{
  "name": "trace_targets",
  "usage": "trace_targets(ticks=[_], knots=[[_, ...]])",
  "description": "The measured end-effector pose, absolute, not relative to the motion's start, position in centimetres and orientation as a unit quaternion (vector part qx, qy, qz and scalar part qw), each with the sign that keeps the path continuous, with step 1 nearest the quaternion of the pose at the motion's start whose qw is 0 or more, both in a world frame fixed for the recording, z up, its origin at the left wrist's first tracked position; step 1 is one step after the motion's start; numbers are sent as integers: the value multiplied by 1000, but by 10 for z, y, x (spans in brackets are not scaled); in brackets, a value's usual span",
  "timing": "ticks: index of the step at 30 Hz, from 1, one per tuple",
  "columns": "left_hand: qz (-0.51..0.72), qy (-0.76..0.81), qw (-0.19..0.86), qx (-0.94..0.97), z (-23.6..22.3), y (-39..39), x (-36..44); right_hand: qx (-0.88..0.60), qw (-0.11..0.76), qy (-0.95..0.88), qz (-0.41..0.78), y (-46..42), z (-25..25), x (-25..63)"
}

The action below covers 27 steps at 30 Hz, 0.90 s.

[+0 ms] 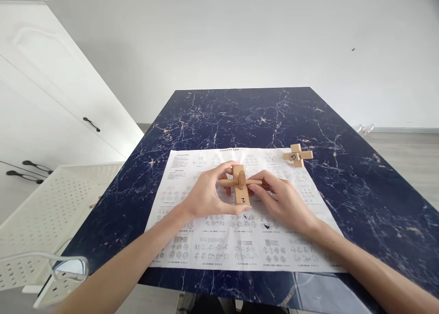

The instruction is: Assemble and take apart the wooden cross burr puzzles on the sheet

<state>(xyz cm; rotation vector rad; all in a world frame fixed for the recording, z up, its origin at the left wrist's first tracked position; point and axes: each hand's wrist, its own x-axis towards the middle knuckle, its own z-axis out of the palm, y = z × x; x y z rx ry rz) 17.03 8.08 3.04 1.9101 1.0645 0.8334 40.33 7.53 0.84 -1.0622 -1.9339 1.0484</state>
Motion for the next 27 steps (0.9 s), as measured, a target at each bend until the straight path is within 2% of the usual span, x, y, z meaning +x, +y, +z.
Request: trace_targets(ticks=[6, 16, 27], knots=[[304, 404, 388, 771, 31, 84, 170, -396, 344, -797, 299, 80, 11, 406], [313, 402, 395, 765, 32, 85, 168, -407, 320, -814, 265, 82, 8, 412], [313, 386, 425, 757, 30, 83, 165, -373, 292, -831, 291, 83, 12, 423]])
